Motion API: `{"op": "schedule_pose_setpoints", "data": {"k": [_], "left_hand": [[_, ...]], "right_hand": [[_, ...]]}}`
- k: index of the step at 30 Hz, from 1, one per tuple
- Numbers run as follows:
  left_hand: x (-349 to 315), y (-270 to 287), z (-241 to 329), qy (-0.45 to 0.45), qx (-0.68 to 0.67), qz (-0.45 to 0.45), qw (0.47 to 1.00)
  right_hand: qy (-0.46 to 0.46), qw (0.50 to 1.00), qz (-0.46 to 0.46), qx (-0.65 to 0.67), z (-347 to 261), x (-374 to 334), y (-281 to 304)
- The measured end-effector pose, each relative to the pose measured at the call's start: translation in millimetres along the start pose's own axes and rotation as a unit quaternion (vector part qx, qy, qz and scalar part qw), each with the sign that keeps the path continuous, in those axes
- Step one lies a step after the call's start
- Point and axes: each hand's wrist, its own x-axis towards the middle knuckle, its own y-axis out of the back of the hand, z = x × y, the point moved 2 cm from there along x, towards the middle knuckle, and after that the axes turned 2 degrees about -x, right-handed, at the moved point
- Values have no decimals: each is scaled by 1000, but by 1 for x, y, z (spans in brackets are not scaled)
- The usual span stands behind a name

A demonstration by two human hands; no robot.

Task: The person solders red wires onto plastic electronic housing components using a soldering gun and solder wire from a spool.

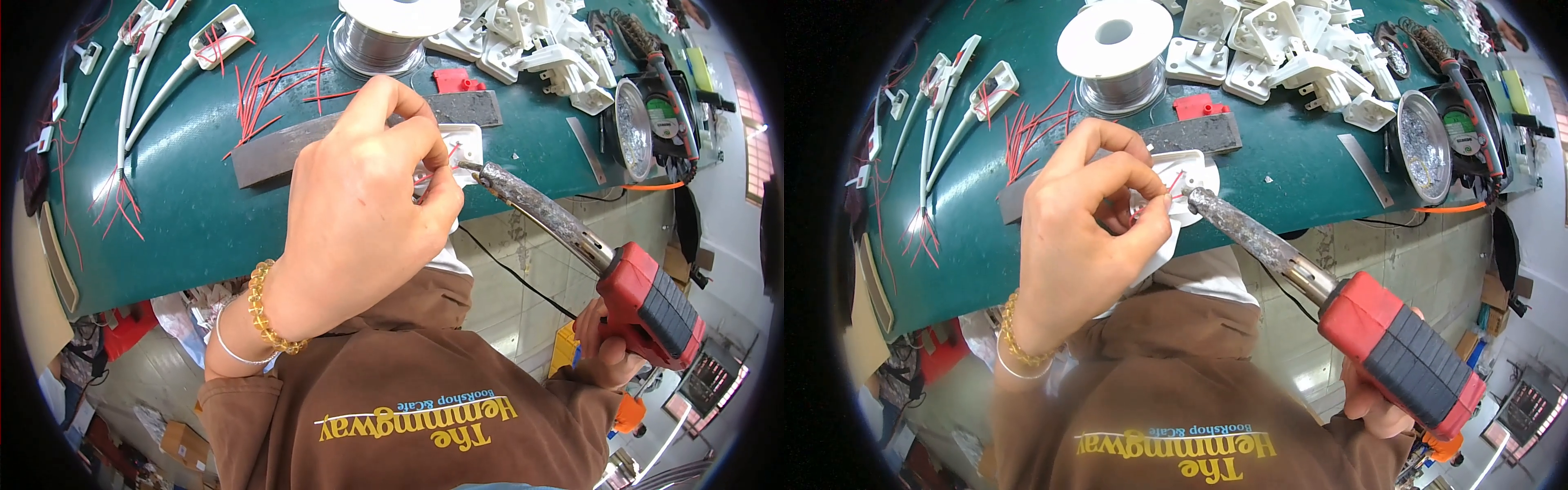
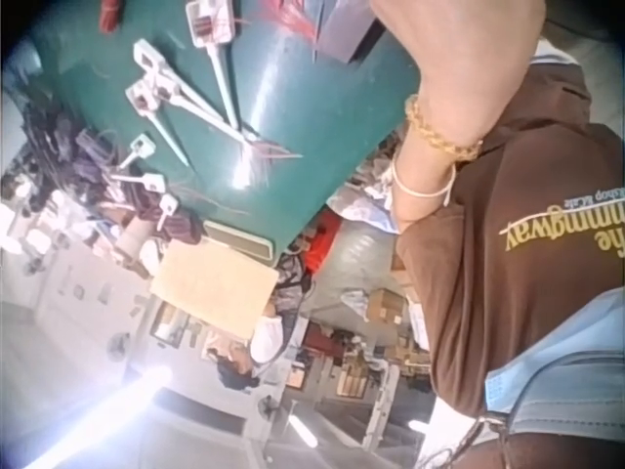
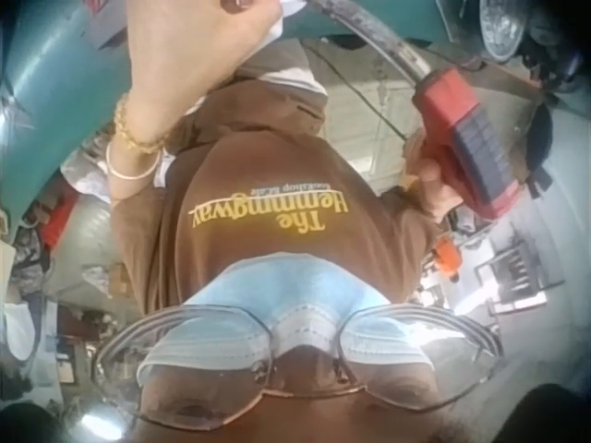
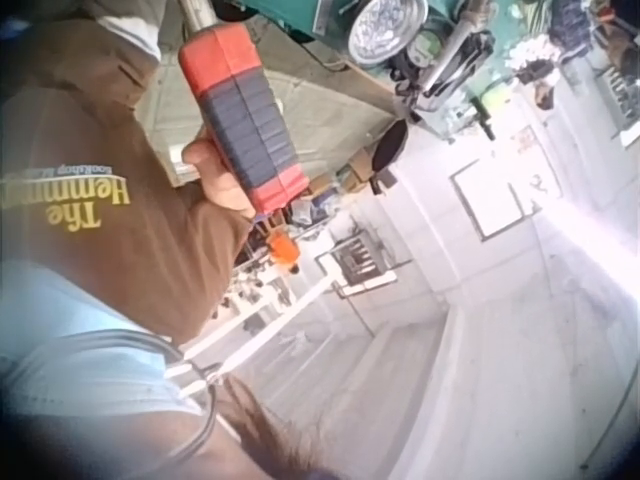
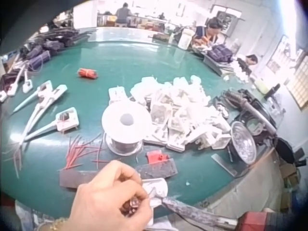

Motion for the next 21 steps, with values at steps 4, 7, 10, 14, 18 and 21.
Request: {"op": "schedule_pose_setpoints", "data": {"k": [4,7,10,14,18,21], "left_hand": [[-1,-3,1,-6,12,5,1000],[-1,-5,1,-7,7,8,1000],[-3,-5,0,-3,13,17,1000],[-3,-6,0,-6,9,21,1000],[-3,-6,0,-7,17,27,999],[-4,-6,1,-8,21,31,999]], "right_hand": [[-13,1000,-5,5,-8,4,-6],[65,995,-33,-64,-20,23,-31],[92,991,-63,-73,-15,31,-31],[12,995,55,-84,-21,27,-50],[-46,989,24,-140,-31,30,-44],[-49,990,-2,-133,-23,21,-35]]}}
